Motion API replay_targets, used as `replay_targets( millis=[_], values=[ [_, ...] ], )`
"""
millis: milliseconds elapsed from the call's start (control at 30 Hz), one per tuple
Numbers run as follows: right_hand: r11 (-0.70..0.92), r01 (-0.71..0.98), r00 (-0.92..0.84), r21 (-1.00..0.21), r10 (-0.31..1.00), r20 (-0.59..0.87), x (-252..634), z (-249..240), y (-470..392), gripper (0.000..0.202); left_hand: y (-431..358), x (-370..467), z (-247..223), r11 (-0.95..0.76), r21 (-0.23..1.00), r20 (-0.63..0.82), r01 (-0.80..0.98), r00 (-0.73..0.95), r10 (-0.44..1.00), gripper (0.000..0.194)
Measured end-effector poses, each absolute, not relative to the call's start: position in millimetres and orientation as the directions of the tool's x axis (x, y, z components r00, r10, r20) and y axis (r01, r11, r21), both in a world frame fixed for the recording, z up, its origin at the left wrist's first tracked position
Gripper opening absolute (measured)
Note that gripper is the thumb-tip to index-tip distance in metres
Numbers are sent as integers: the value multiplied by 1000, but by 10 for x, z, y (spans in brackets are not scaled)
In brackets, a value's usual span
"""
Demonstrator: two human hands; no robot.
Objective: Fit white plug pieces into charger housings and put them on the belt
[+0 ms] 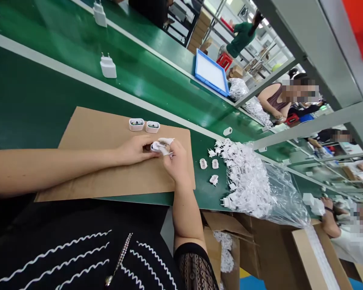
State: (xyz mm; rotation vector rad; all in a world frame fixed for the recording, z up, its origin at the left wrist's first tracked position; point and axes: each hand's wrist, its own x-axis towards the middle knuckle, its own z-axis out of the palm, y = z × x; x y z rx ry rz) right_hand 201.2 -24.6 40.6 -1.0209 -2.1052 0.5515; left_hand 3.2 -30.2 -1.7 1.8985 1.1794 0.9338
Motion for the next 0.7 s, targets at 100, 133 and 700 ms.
replay_targets(
  millis=[100,133,700],
  values=[
    [614,527,-474,-588,786,396,1994,415,-249,29,-296,33,-20,-335,846,213,416,313,926,29],
    [615,537,-480,-577,786,390,1993,417,-247,28,-292,35,-25,-342,841,219,420,315,924,29],
    [537,752,-454,-382,842,291,1988,402,-256,45,-332,34,-134,-569,621,473,539,322,820,38]
  ],
)
